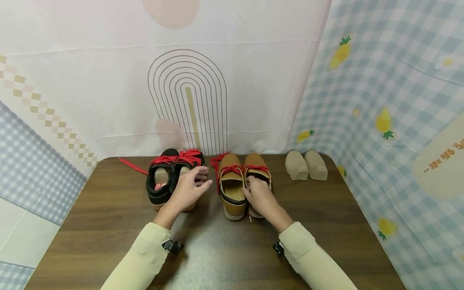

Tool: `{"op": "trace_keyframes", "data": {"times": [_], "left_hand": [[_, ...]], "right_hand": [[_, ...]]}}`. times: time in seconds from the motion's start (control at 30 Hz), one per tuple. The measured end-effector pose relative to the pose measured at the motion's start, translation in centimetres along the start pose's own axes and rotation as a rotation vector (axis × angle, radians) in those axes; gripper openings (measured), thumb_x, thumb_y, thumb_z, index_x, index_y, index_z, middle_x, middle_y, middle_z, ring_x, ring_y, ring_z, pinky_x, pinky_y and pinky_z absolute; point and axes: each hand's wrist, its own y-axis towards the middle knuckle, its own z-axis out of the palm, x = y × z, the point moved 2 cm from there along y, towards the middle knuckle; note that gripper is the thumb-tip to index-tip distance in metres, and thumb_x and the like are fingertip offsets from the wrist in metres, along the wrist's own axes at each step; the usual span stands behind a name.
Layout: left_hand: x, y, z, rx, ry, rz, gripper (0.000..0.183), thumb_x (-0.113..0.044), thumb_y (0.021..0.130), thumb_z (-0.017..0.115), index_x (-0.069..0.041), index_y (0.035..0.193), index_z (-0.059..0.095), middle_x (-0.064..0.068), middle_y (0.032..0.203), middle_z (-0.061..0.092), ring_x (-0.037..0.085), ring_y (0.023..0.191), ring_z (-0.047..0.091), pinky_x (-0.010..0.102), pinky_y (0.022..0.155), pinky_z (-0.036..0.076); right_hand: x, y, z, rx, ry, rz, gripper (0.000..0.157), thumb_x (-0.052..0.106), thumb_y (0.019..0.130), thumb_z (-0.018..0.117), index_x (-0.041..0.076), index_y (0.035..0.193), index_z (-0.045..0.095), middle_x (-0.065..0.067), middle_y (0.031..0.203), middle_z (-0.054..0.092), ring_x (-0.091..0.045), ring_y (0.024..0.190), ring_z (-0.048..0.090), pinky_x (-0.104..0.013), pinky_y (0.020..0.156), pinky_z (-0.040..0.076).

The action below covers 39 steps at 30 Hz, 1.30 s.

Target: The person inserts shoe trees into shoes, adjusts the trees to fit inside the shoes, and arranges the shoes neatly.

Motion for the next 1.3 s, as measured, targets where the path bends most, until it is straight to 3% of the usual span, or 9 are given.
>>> {"op": "trace_keyframes", "data": {"times": [0.63, 1.1, 1.3], "left_hand": [[0.2, 0.5, 0.6, 0.011, 0.042, -0.029, 0.043, -0.018, 0.092, 0.077, -0.005, 0.131, 0.064, 0.014, 0.119, 0.069, 0.033, 0.105, 0.072, 0.041, 0.089, 0.061], [0.5, 0.9, 1.5, 0.049, 0.078, -0.036, 0.053, -0.019, 0.092, 0.078, 0.001, 0.137, 0.060, 0.022, 0.128, 0.067, 0.035, 0.106, 0.070, 0.046, 0.089, 0.059], [0.5, 1.1, 2.2, 0.035, 0.118, -0.035, 0.056, -0.017, 0.090, 0.081, 0.002, 0.138, 0.059, 0.022, 0.129, 0.066, 0.035, 0.106, 0.069, 0.047, 0.089, 0.058]], "right_hand": [[1.6, 0.0, 1.2, 0.007, 0.012, -0.005, 0.029, 0.016, 0.095, 0.074, -0.005, 0.115, 0.066, -0.004, 0.081, 0.064, -0.016, 0.072, 0.061, -0.035, 0.068, 0.055], [1.7, -0.1, 0.8, -0.010, -0.028, -0.076, 0.027, 0.016, 0.094, 0.075, -0.005, 0.111, 0.069, -0.004, 0.077, 0.064, -0.014, 0.069, 0.060, -0.034, 0.066, 0.054], [1.7, -0.4, 0.4, 0.027, -0.054, -0.053, 0.027, 0.019, 0.095, 0.074, -0.002, 0.112, 0.069, -0.003, 0.078, 0.065, -0.013, 0.068, 0.059, -0.035, 0.064, 0.053]]}}
